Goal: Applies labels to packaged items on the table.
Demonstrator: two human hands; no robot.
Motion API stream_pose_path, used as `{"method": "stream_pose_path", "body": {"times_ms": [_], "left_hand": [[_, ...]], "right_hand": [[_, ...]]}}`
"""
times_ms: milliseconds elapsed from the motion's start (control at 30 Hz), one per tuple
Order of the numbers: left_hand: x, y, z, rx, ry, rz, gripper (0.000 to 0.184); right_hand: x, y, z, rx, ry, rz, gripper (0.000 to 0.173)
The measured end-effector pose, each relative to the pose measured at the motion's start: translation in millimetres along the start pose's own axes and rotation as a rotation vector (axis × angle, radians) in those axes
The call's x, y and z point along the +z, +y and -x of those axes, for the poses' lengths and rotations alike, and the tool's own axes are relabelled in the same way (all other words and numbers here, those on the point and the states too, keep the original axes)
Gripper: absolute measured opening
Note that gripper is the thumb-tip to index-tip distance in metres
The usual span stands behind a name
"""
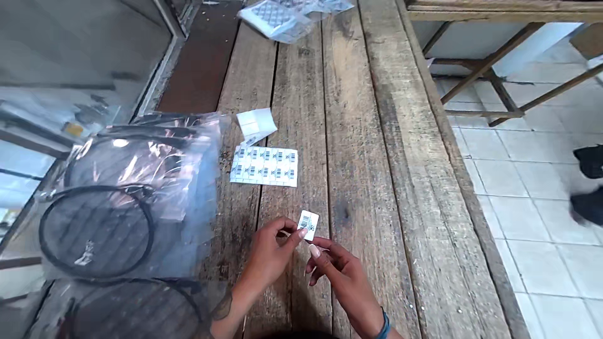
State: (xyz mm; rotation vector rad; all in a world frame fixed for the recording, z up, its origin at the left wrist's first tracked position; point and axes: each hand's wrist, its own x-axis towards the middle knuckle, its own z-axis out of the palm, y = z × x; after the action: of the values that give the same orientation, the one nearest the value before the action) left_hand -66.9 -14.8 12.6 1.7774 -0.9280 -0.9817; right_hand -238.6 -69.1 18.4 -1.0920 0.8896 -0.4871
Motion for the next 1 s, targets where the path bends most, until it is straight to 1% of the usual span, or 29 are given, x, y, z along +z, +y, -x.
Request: {"method": "stream_pose_path", "body": {"times_ms": [33,67,100,133,167,200,233,267,333,367,400,433,467,500,533,600,633,733,800,833,900,1000], "left_hand": [[-8.1,-2.5,3.4,0.002,0.002,-0.015,0.02],[-16.3,-5.2,8.2,0.019,0.0,-0.027,0.02],[-23.4,-8.2,14.0,0.056,-0.02,-0.043,0.02],[-28.8,-9.7,21.3,0.107,-0.063,-0.056,0.023],[-32.7,-9.4,30.1,0.159,-0.125,-0.06,0.026],[-34.2,-8.6,40.1,0.202,-0.184,-0.057,0.027],[-33.6,-9.3,51.4,0.224,-0.238,-0.043,0.028],[-33.6,-11.3,62.0,0.221,-0.277,-0.026,0.029],[-49.5,-17.3,80.7,0.113,-0.299,-0.096,0.04],[-67.0,-23.4,91.7,0.018,-0.273,-0.202,0.046],[-89.6,-34.7,103.8,-0.082,-0.211,-0.336,0.046],[-115.4,-50.3,116.8,-0.146,-0.114,-0.488,0.038],[-142.2,-67.9,128.6,-0.176,-0.01,-0.634,0.032],[-167.1,-85.0,137.6,-0.176,0.068,-0.764,0.033],[-186.2,-99.8,142.8,-0.159,0.102,-0.873,0.039],[-201.4,-115.7,145.9,-0.149,0.057,-1.022,0.049],[-201.6,-118.5,144.1,-0.14,0.023,-1.07,0.049],[-195.6,-120.5,136.7,-0.145,-0.091,-1.096,0.035],[-189.9,-107.6,130.9,-0.131,-0.159,-1.039,0.025],[-182.9,-95.6,125.8,-0.087,-0.192,-1.008,0.02],[-152.6,-65.8,107.4,0.09,-0.251,-0.962,0.016],[-81.8,-30.9,63.4,0.416,-0.276,-0.966,0.015]], "right_hand": [[-1.3,0.6,1.3,0.04,-0.066,0.054,0.036],[-4.4,0.1,1.9,0.044,-0.094,0.144,0.043],[-9.3,0.1,0.7,-0.021,-0.073,0.274,0.048],[-16.9,1.4,-2.6,-0.139,-0.047,0.423,0.05],[-23.5,1.2,-7.0,-0.254,-0.059,0.544,0.048],[-25.6,-0.3,-10.9,-0.325,-0.109,0.61,0.041],[-24.1,-1.3,-11.9,-0.348,-0.176,0.647,0.033],[-20.5,-0.6,-11.8,-0.358,-0.226,0.68,0.026],[-13.1,2.0,-13.8,-0.384,-0.254,0.735,0.024],[-11.0,4.5,-14.5,-0.411,-0.231,0.774,0.026],[-10.2,7.6,-14.3,-0.449,-0.191,0.827,0.028],[-10.6,10.6,-13.1,-0.487,-0.139,0.879,0.029],[-12.0,13.2,-11.3,-0.513,-0.093,0.91,0.031],[-14.1,15.2,-9.5,-0.514,-0.064,0.91,0.031],[-16.7,17.1,-7.3,-0.49,-0.054,0.888,0.031],[-21.4,20.9,-2.3,-0.407,-0.073,0.833,0.029],[-23.3,21.9,0.0,-0.388,-0.082,0.816,0.028],[-29.0,22.2,10.7,-0.395,-0.083,0.803,0.028],[-34.6,22.6,18.6,-0.401,-0.079,0.79,0.028],[-39.0,22.9,23.1,-0.398,-0.07,0.787,0.028],[-52.4,20.3,33.1,-0.374,-0.029,0.791,0.029],[-78.0,11.1,45.9,-0.346,0.068,0.769,0.027]]}}
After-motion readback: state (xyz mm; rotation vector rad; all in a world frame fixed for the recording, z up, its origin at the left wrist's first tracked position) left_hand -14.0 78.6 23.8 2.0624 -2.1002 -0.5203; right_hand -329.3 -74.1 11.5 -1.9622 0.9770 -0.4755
